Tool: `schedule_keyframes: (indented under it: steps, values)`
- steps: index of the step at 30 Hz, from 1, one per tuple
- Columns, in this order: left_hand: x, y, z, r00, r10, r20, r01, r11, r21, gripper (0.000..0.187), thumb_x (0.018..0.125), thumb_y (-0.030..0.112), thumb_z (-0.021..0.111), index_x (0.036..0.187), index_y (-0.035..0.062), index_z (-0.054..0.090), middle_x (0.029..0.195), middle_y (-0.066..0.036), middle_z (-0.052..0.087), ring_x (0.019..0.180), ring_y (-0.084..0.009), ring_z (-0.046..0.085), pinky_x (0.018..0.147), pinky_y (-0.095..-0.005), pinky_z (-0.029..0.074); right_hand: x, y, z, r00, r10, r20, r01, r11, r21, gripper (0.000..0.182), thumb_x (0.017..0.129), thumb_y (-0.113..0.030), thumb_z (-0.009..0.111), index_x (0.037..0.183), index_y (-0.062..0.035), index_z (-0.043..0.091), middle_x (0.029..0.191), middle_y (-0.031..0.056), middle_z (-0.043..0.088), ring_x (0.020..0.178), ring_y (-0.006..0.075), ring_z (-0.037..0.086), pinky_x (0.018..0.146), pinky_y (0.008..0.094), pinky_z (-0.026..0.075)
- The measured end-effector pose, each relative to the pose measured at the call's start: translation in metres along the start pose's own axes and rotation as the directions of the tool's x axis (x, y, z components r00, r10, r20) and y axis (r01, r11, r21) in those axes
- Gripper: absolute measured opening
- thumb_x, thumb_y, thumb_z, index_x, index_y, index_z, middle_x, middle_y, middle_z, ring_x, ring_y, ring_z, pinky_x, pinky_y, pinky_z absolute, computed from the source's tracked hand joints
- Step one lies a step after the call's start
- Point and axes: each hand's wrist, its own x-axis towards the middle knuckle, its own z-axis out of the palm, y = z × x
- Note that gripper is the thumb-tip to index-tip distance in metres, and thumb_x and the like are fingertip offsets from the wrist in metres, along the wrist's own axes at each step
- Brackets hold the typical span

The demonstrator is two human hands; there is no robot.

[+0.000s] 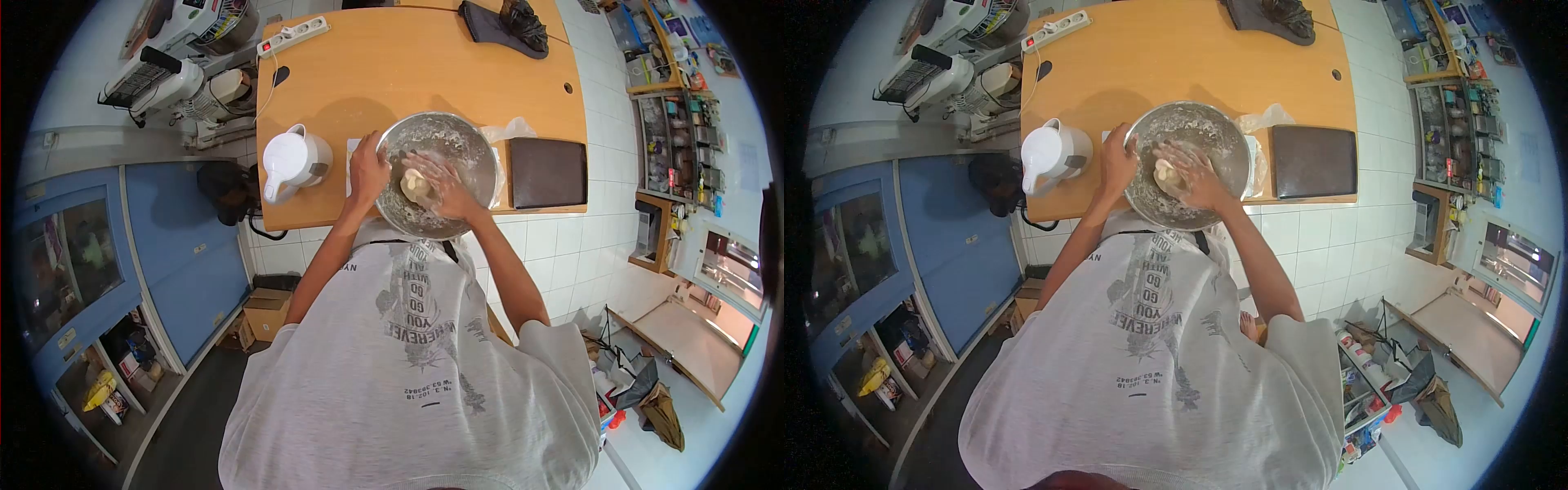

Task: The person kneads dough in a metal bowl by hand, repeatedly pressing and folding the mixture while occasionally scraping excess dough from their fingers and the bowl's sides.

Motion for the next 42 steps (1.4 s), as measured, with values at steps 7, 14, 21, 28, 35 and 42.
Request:
schedule_keyframes:
  steps: [7, 14, 21, 28, 35, 42]
  values:
    - [0.002, -0.002, 0.003, 1.000, 0.009, 0.005, -0.009, 1.000, 0.021, 0.024, 0.091, -0.003, 0.066, 0.115, -0.0028, 0.064, 0.101, -0.026, 0.067, 0.097, -0.0486, 0.065, 0.079, -0.0536, 0.050, -0.034, -0.015, -0.031, 0.979, -0.017, 0.202, 0.071, 0.961, -0.266, 0.067, 0.098, -0.051, 0.065, 0.159, -0.0323, 0.047, 0.170, 0.0014, 0.038, 0.157, 0.0278, 0.033, 0.130, 0.0645, 0.008]
    - [0.001, 0.004, -0.001, 0.999, -0.029, 0.018, 0.028, 0.999, 0.036, 0.018, 0.092, -0.003, 0.065, 0.110, -0.0007, 0.065, 0.098, -0.025, 0.067, 0.093, -0.0477, 0.066, 0.077, -0.0526, 0.050, 0.010, -0.024, 0.019, 0.988, -0.007, -0.157, -0.028, 0.975, -0.221, 0.057, 0.097, -0.044, 0.067, 0.149, -0.0230, 0.060, 0.162, 0.0068, 0.047, 0.154, 0.0312, 0.037, 0.122, 0.0726, 0.021]
    - [0.001, 0.006, -0.006, 0.999, -0.019, 0.029, 0.018, 0.999, 0.031, 0.019, 0.093, -0.003, 0.065, 0.112, -0.0007, 0.065, 0.098, -0.025, 0.067, 0.093, -0.0484, 0.065, 0.078, -0.0520, 0.050, 0.004, -0.037, 0.039, 0.998, 0.029, 0.049, 0.002, 0.842, -0.540, 0.063, 0.098, -0.041, 0.061, 0.157, -0.0213, 0.051, 0.170, 0.0082, 0.036, 0.158, 0.0454, 0.024, 0.115, 0.0864, 0.007]
    - [0.001, 0.009, -0.005, 0.996, -0.073, 0.046, 0.071, 0.996, 0.048, 0.017, 0.095, -0.001, 0.064, 0.111, -0.0013, 0.064, 0.100, -0.025, 0.066, 0.095, -0.0493, 0.063, 0.079, -0.0532, 0.049, 0.004, -0.017, 0.045, 0.965, 0.146, 0.219, 0.000, 0.834, -0.552, 0.052, 0.104, -0.040, 0.050, 0.153, -0.0256, 0.055, 0.164, 0.0103, 0.044, 0.154, 0.0442, 0.033, 0.115, 0.0853, 0.011]
    - [0.001, 0.011, -0.007, 0.997, -0.064, 0.050, 0.062, 0.998, 0.030, 0.015, 0.096, 0.001, 0.063, 0.111, -0.0037, 0.063, 0.101, -0.026, 0.065, 0.096, -0.0503, 0.062, 0.080, -0.0527, 0.049, 0.049, -0.003, 0.045, 0.974, 0.179, 0.142, -0.087, 0.866, -0.492, 0.047, 0.099, -0.046, 0.057, 0.140, -0.0231, 0.062, 0.143, 0.0115, 0.060, 0.138, 0.0394, 0.052, 0.113, 0.0786, 0.026]
    - [0.000, 0.011, -0.005, 0.999, -0.032, 0.034, 0.031, 0.999, 0.023, 0.015, 0.098, 0.003, 0.062, 0.111, -0.0028, 0.062, 0.100, -0.026, 0.065, 0.095, -0.0506, 0.062, 0.079, -0.0530, 0.049, 0.050, 0.003, 0.041, 0.982, 0.161, 0.098, -0.096, 0.875, -0.475, 0.047, 0.094, -0.051, 0.063, 0.129, -0.0196, 0.065, 0.138, 0.0091, 0.062, 0.134, 0.0338, 0.055, 0.116, 0.0693, 0.031]
